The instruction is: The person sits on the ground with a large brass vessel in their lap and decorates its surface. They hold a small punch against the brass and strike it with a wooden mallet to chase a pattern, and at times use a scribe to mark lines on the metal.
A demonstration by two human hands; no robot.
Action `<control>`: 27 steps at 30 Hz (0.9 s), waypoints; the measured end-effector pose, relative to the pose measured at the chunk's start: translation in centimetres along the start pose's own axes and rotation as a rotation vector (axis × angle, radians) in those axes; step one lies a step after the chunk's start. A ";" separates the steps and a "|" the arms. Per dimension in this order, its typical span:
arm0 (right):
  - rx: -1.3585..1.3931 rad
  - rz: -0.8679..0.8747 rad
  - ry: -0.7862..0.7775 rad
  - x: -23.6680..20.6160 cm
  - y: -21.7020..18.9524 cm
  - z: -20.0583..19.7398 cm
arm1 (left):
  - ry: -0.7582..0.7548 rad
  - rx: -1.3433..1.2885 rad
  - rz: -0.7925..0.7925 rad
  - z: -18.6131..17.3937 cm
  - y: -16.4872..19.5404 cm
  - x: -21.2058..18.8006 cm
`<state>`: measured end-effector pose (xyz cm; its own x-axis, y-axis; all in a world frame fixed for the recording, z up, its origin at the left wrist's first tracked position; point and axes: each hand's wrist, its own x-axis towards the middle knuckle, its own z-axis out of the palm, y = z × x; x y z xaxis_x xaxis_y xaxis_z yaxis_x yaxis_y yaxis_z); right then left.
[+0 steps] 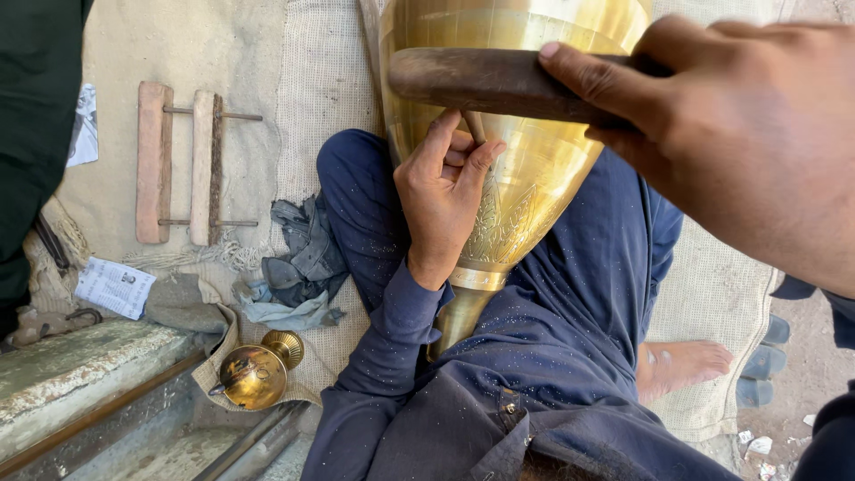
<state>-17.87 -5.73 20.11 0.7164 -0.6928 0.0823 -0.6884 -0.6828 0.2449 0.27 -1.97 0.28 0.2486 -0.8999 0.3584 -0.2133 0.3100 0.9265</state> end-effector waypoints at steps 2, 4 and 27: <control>0.075 -0.003 0.077 0.0 0.0 -0.1 | -0.002 -0.015 -0.005 0.0 0.1 0.0; -0.036 -0.005 -0.010 0.0 -0.1 -0.2 | -0.010 -0.028 -0.020 -0.1 0.1 0.0; 0.598 0.424 0.225 -7.7 0.2 7.0 | 0.084 -0.407 -0.151 -3.0 -2.5 1.1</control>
<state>-24.35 -2.13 12.80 0.3393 -0.9031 0.2634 -0.8075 -0.4232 -0.4108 3.92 -2.79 -1.32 0.3281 -0.9214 0.2082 0.2162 0.2878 0.9330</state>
